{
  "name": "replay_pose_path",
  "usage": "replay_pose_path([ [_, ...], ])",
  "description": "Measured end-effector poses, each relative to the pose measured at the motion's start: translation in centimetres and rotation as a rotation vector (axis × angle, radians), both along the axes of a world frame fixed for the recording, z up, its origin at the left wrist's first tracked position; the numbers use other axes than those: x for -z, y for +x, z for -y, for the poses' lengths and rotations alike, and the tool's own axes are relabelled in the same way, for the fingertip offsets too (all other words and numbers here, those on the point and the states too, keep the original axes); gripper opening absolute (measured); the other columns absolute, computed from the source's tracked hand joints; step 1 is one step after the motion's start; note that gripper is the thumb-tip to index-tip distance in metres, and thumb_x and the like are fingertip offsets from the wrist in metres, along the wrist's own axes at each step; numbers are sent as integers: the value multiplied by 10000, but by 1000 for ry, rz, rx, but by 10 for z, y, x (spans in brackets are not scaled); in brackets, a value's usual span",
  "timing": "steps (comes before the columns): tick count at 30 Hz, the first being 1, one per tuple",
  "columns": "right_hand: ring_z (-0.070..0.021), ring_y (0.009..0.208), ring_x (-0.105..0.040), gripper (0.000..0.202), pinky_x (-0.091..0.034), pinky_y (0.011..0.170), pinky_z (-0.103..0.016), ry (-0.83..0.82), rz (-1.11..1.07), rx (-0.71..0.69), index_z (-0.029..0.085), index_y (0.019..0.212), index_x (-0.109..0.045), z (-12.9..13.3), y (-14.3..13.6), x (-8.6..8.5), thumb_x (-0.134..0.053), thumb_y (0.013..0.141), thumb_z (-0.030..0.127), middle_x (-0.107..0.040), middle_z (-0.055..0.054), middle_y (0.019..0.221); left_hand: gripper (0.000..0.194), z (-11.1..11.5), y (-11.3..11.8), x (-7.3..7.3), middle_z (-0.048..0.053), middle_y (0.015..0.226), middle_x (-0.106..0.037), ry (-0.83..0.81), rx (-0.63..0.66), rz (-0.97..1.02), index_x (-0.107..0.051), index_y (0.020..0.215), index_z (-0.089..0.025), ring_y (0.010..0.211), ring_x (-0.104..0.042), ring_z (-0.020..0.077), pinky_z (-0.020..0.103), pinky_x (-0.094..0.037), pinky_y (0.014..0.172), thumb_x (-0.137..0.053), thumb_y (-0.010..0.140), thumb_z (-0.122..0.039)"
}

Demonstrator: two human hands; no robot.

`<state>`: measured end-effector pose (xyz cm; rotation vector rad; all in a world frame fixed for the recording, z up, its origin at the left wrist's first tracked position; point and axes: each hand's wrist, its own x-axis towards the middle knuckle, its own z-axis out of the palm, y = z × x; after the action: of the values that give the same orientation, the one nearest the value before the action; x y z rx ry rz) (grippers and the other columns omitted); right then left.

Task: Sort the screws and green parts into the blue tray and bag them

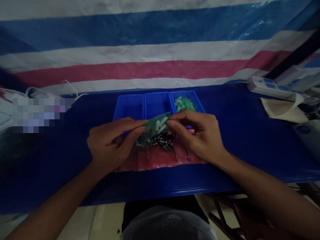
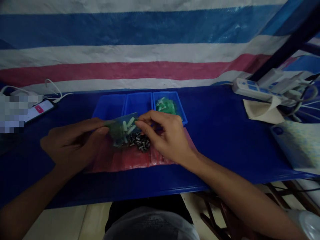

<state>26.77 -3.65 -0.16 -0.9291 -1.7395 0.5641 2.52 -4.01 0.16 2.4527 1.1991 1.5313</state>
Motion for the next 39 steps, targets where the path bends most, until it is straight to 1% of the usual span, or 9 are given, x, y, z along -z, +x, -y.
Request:
replay_pose_path([
  [8, -227, 663, -688, 299, -534, 632, -360, -43, 314, 308, 221, 816, -736, -71, 87, -4, -654, 1002, 441, -754, -64, 750, 169, -8, -4, -5, -65, 937, -859, -81, 16, -2, -788, 1129, -299, 728, -820, 147, 288, -725, 768, -620, 1135, -306],
  [12, -309, 768, -715, 213, -596, 746, -468, -7, 484, 429, 214, 799, -789, -81, 92, 12, -682, 929, 345, -783, -117, 821, 153, -10, -6, -3, -63, 930, -857, -73, 31, -16, -786, 1120, -290, 739, -821, 146, 276, -714, 770, -633, 1122, -278],
  [15, -422, 1099, -719, 298, -602, 947, -597, 92, 564, 534, 169, 1108, -833, -71, 79, 16, -609, 1004, 335, -796, -217, 1130, 149, -12, -6, -1, -65, 927, -856, -57, 39, -27, -789, 1112, -289, 756, -824, 145, 267, -703, 758, -640, 1115, -277],
  [18, -394, 1209, -729, 399, -617, 1026, -573, 171, 658, 456, 162, 1335, -779, -61, 66, 15, -521, 1092, 343, -781, -210, 1308, 150, -13, -8, 0, -59, 915, -856, -47, 31, -53, -795, 1111, -290, 776, -830, 160, 276, -697, 737, -646, 1108, -283],
  [22, -329, 1190, -789, 437, -636, 1066, -508, 195, 801, 253, 177, 1300, -792, -55, 58, 19, -475, 1150, 437, -813, -169, 1319, 151, -15, -9, 1, -49, 904, -854, -43, 33, -80, -794, 1107, -288, 778, -829, 171, 276, -690, 713, -643, 1109, -281],
  [26, -379, 1457, -655, 654, -330, 1322, -733, 195, 896, 181, 111, 1436, -710, -51, 56, 26, -342, 1173, 584, -740, -225, 1456, 150, -18, -8, 0, -46, 937, -852, -11, 54, -110, -791, 1120, -289, 799, -819, 158, 270, -690, 750, -652, 1098, -236],
  [31, -466, 1575, -506, 937, -115, 1264, -918, 35, 973, 186, -7, 1597, -528, -50, 53, 27, -178, 1134, 729, -548, -321, 1630, 194, -28, -10, 3, 53, 1254, -826, 92, 133, -283, -770, 1234, -250, 1145, -804, 226, 409, -683, 1056, -663, 1086, -186],
  [36, -506, 1662, -334, 872, -119, 1225, -953, -24, 931, 259, 146, 1710, -423, -55, 52, 26, -291, 1108, 763, -443, -265, 1737, 262, -38, -17, 16, 99, 1494, -722, 16, 229, -461, -763, 1338, -229, 1453, -659, 289, 500, -620, 1203, -604, 1134, -270],
  [39, -477, 1584, -476, 743, -264, 1263, -854, 145, 808, 309, 193, 1660, -510, -47, 46, 17, -388, 1122, 691, -524, -238, 1695, 259, -39, -18, 20, 83, 1393, -781, 4, 240, -477, -785, 1297, -216, 1409, -693, 271, 464, -633, 1191, -578, 1145, -250],
])
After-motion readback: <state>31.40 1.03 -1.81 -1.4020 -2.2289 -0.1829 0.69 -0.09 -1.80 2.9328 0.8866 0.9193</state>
